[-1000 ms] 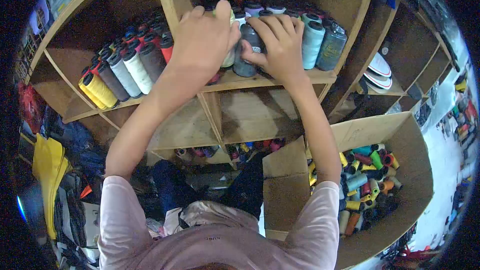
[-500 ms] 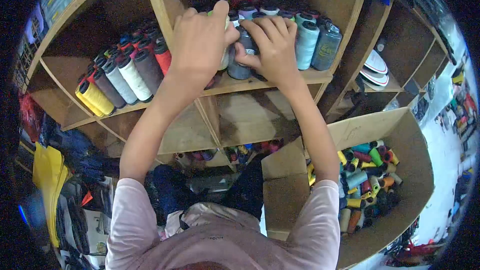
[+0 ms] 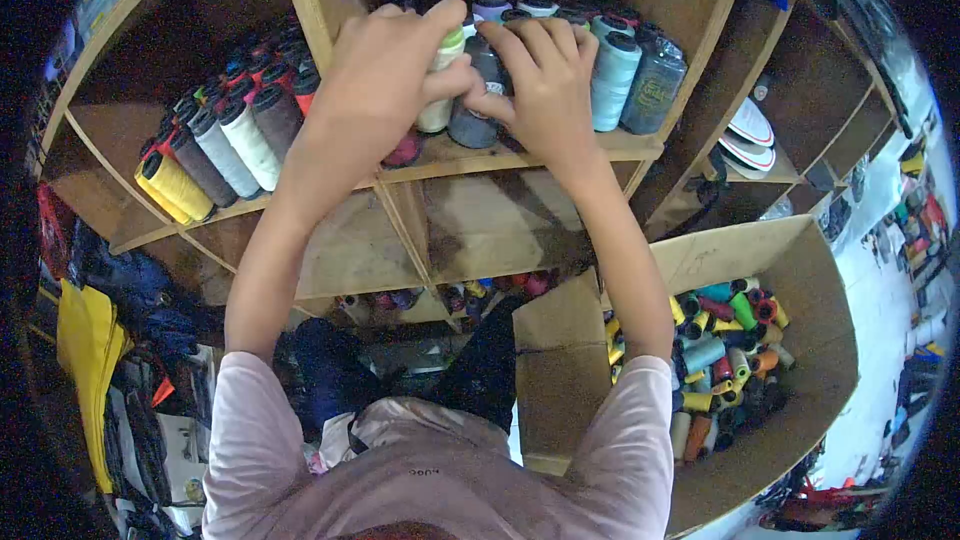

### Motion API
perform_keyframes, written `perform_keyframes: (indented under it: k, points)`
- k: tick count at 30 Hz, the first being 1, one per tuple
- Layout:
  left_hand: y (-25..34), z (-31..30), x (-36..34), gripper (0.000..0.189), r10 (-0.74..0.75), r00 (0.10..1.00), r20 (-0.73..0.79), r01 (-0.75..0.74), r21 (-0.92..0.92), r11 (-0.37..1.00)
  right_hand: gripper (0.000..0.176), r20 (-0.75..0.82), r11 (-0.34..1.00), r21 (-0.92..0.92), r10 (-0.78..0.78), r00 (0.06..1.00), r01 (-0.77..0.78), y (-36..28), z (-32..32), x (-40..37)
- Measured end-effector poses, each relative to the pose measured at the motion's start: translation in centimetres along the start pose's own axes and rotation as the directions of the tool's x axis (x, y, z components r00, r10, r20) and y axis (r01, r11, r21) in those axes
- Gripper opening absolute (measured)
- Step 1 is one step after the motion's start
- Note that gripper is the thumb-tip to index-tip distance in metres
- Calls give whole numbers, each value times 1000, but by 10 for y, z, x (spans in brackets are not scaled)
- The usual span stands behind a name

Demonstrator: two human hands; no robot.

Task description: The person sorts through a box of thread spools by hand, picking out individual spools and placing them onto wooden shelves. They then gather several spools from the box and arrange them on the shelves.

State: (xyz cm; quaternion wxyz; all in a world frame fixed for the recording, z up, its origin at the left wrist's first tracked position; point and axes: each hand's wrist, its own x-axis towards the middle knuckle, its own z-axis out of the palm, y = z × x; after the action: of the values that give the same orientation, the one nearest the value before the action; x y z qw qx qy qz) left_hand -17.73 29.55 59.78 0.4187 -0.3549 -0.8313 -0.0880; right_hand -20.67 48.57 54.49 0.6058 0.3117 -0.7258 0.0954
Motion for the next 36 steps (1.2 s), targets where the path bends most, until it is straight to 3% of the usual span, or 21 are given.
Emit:
perform_keyframes:
  k: [3, 9, 18, 21, 25, 34, 36]
  points:
    - [-1, -2, -5, 32, 69, 997, -46, -74, -98, 992, 53, -22, 1000, -9, -3, 1000, 3, 0, 3, -1]
    - [5, 15, 8, 30, -187, 982, 25, 179, 195, 964, 51, -16, 1000, -26, 3, 1000, -4, -2, 3, 1]
    - [6, 5, 0, 27, -60, 998, 13, 57, 146, 988, 53, 20, 1000, -12, 14, 1000, -14, -3, 0, 3]
    - [6, 7, 1, 27, -50, 999, 19, 45, 179, 983, 53, 34, 999, -24, 25, 999, -25, -3, -1, 1]
    - [12, 14, 6, 24, -148, 989, -23, 148, 314, 938, 54, 67, 999, -49, 28, 997, -25, -5, -4, 3]
    - [11, 11, -7, 25, -1, 987, -164, 50, 298, 953, 54, 84, 1000, -15, 7, 996, -6, -5, -5, 5]
    - [8, 13, -2, 24, 4, 991, -134, 47, 379, 924, 55, 84, 1000, 2, 1, 996, -1, -5, -4, 5]
